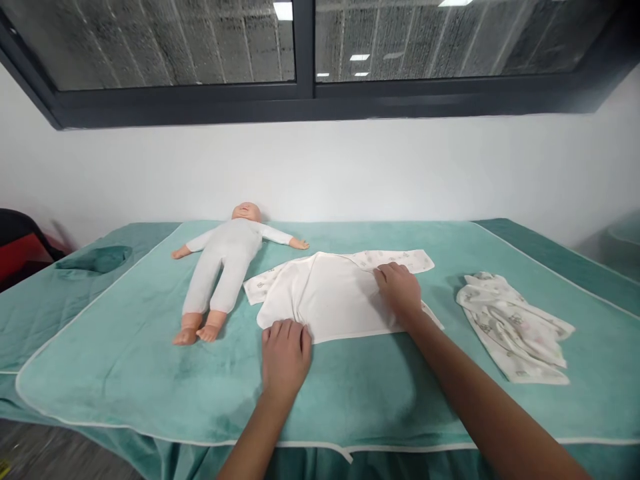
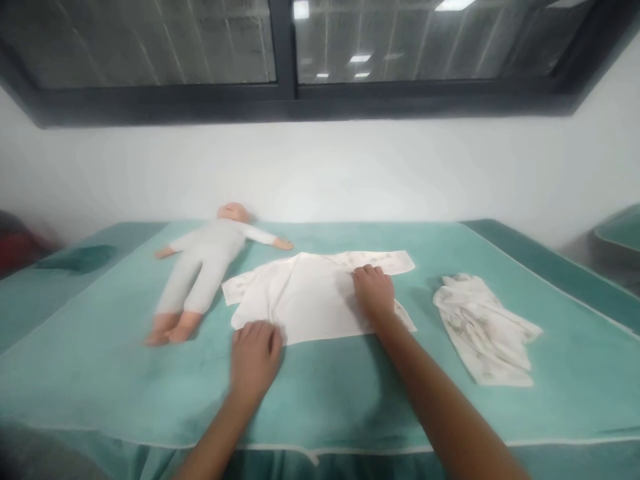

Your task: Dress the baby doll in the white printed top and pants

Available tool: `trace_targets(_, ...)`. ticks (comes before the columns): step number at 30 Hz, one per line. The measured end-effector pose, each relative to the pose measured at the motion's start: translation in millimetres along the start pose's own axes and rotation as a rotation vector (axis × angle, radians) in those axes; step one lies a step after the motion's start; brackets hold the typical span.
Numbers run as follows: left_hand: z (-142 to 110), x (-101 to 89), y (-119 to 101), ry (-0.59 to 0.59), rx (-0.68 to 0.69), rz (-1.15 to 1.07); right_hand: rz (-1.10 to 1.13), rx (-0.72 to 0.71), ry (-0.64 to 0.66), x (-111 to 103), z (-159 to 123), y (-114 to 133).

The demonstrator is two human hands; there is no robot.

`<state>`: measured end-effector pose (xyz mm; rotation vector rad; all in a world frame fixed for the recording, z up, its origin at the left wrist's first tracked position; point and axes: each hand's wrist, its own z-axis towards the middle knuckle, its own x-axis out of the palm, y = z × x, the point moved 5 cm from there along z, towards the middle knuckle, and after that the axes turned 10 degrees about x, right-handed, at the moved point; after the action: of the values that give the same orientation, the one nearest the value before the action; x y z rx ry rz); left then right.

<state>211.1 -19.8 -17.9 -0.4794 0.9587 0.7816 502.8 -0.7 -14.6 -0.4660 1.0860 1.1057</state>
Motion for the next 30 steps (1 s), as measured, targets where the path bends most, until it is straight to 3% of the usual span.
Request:
trace_targets(4,1,1.4,1,0.009,-0.006,0.000,0.284,0.305,0.139,6,24,-26)
trace_targets(6,2,2.3,1,0.007,-0.009,0.001,0.330,0.379,0.179,8,38,-38)
trace_targets(11,2,3.0,1,0.014,-0.010,-0.006,0.263,0.430,0.207,13,58,-53)
trace_targets(17,4,2.8,1,0.023,-0.019,-0.012,0.134,0.427,0.263,29,52,-53)
trace_targets(22,5,3.7,1,0.028,-0.024,-0.008,0.120,0.378,0.254,28,52,-53)
trace_targets(30,5,3.0,1,0.028,-0.025,-0.029,0.192,0.363,0.303,16,15,-82)
